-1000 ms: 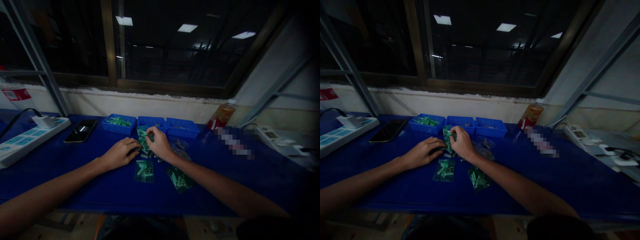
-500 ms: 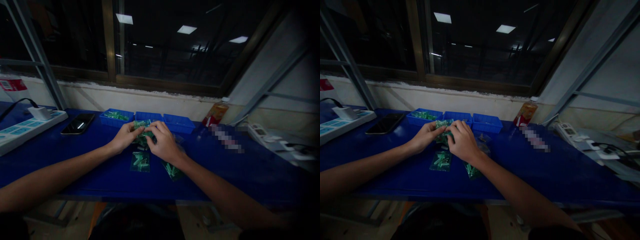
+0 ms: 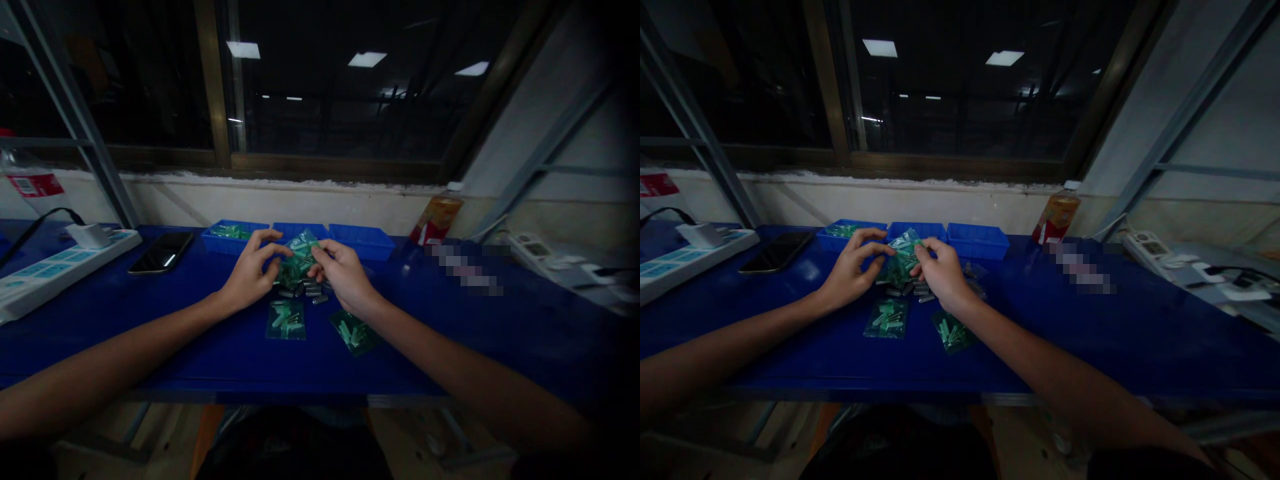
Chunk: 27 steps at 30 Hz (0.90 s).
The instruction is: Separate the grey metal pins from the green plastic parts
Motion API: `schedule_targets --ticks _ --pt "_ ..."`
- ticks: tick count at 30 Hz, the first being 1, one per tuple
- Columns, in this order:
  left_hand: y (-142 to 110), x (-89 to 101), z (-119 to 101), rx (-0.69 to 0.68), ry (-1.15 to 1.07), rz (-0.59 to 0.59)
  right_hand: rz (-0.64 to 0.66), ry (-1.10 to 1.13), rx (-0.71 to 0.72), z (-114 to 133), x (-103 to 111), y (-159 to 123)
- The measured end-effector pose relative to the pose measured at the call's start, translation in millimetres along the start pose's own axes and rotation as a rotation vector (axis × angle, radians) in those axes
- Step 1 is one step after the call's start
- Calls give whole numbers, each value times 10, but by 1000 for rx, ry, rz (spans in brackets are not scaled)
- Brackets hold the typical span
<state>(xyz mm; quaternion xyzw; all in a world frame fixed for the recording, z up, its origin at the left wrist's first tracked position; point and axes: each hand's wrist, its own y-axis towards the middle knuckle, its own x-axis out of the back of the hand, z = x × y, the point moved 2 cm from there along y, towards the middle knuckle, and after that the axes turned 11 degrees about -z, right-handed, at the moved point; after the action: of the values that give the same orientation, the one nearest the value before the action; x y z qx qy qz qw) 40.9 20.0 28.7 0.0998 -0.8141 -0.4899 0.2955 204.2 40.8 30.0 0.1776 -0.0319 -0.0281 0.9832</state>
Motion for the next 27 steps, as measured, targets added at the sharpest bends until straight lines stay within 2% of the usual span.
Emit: schedule_targets --ticks 3,5,7,9,11,14,18,23,27 --pt "7 -20 75 279 -153 63 -68 -96 178 35 33 -16" --pt "-20 -61 107 540 -395 133 -58 -177 386 81 45 -54" --pt "-47 -94 104 749 -641 140 -26 -267 587 126 43 -113" --pt "-55 -102 84 851 -772 97 -2 -355 704 151 30 -171" --pt "-48 -87 66 897 -806 21 12 -419 731 154 15 -213" --pt "-31 -54 47 949 -843 -86 53 -418 668 132 -7 -239" --pt "-19 -37 33 928 -832 -105 65 -247 462 90 -23 -202" --pt "-19 -4 25 753 -712 -136 -22 -178 205 -2 -18 -81" --pt "-28 20 -17 567 -553 -88 114 -8 29 -42 -39 -65"
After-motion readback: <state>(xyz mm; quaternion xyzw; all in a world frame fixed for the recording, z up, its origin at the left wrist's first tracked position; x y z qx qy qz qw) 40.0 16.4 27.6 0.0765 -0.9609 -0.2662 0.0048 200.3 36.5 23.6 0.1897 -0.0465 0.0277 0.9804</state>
